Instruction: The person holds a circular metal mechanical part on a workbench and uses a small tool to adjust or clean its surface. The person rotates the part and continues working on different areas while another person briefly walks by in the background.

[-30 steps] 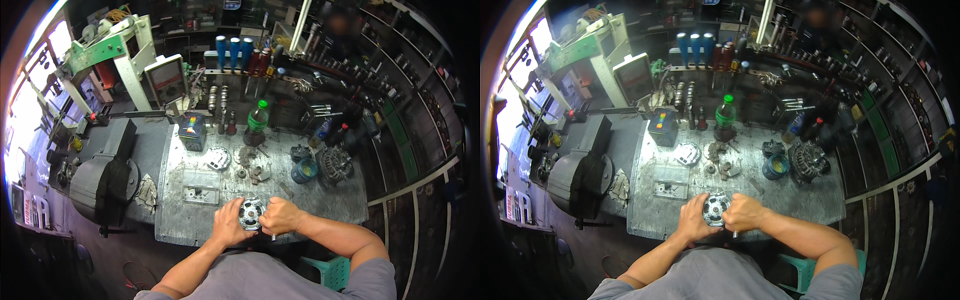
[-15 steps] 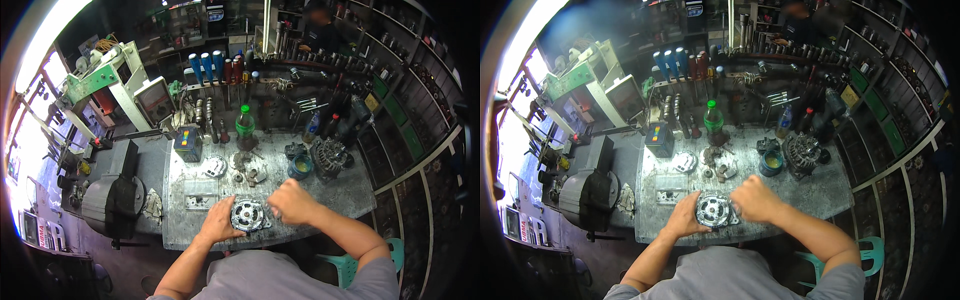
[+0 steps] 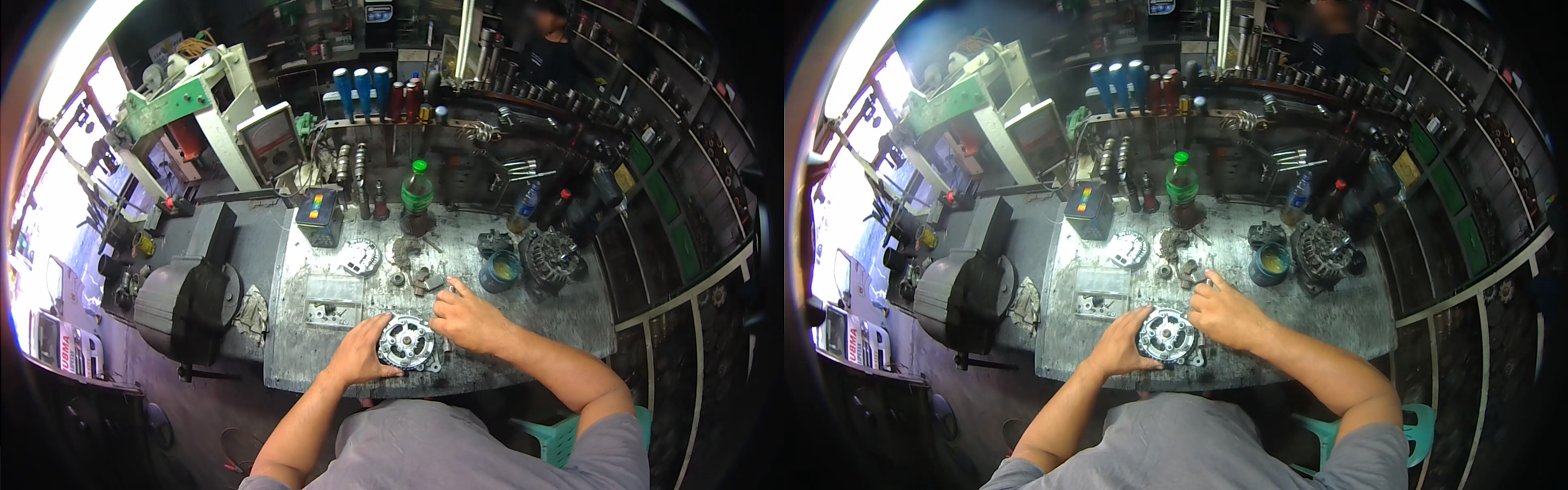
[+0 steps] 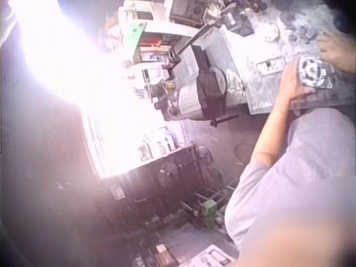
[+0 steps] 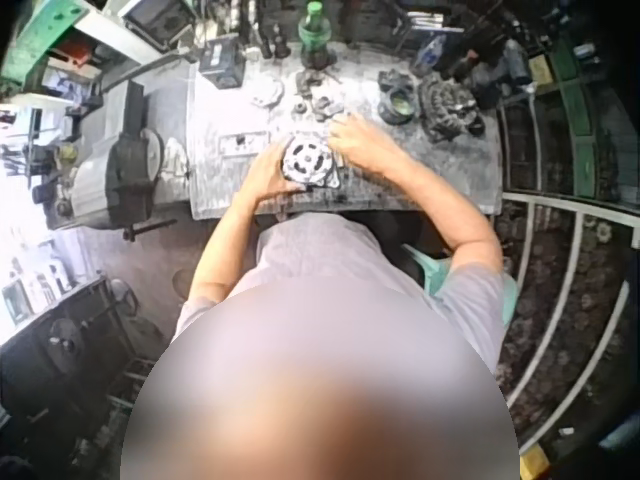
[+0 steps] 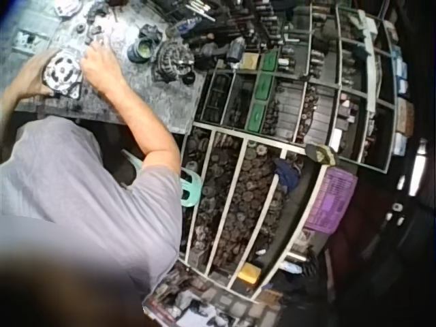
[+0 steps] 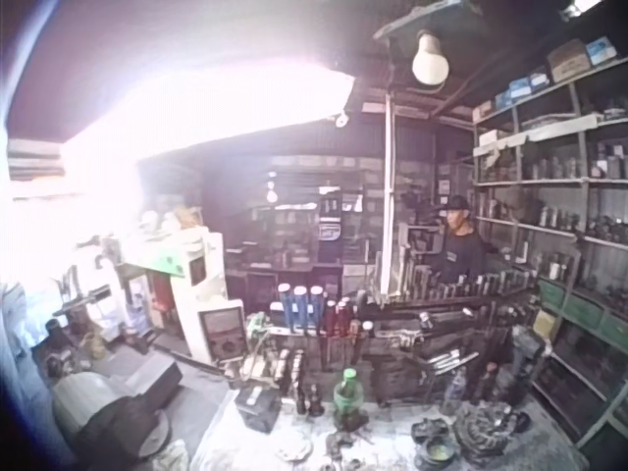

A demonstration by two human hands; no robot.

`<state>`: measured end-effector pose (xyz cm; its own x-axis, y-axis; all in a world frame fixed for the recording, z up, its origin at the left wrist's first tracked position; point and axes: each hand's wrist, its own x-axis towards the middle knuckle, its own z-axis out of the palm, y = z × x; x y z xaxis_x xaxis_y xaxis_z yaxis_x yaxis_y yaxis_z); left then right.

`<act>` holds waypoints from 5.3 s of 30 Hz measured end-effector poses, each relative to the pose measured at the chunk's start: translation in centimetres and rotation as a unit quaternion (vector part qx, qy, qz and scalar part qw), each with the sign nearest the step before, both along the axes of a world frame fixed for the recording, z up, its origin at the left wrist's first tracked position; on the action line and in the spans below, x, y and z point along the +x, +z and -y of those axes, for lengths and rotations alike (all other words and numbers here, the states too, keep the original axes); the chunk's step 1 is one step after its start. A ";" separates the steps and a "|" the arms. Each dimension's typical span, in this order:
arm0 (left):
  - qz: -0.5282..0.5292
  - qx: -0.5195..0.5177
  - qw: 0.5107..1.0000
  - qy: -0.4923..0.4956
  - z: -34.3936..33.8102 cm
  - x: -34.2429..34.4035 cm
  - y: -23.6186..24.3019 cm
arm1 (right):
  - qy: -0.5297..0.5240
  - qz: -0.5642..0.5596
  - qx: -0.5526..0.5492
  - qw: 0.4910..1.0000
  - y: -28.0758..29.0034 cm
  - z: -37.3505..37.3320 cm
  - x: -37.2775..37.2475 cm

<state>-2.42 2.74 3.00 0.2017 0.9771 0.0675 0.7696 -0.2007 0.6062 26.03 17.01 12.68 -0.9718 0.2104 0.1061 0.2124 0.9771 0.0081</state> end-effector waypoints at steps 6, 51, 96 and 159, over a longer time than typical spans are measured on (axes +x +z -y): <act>0.007 -0.017 1.000 -0.007 -0.1 -0.4 0.3 | -0.151 0.142 -0.102 0.973 1.2 0.3 -2.0; 0.065 -0.013 0.998 0.012 0.6 -0.7 -0.9 | -0.244 0.328 -0.179 0.895 2.4 0.4 -5.5; 0.098 0.012 0.995 0.005 1.0 -0.2 -1.8 | -0.266 0.223 -0.182 0.920 0.2 0.0 -3.4; 0.124 0.044 0.991 0.009 0.9 0.2 -3.4 | -0.201 0.189 -0.195 0.941 -0.4 -2.4 -1.2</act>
<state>-2.27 1.84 -0.45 0.1506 0.9685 0.1985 0.6031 -0.2491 0.7577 24.84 19.42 12.23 -0.7587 0.5197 -0.3928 0.6190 0.7630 -0.1863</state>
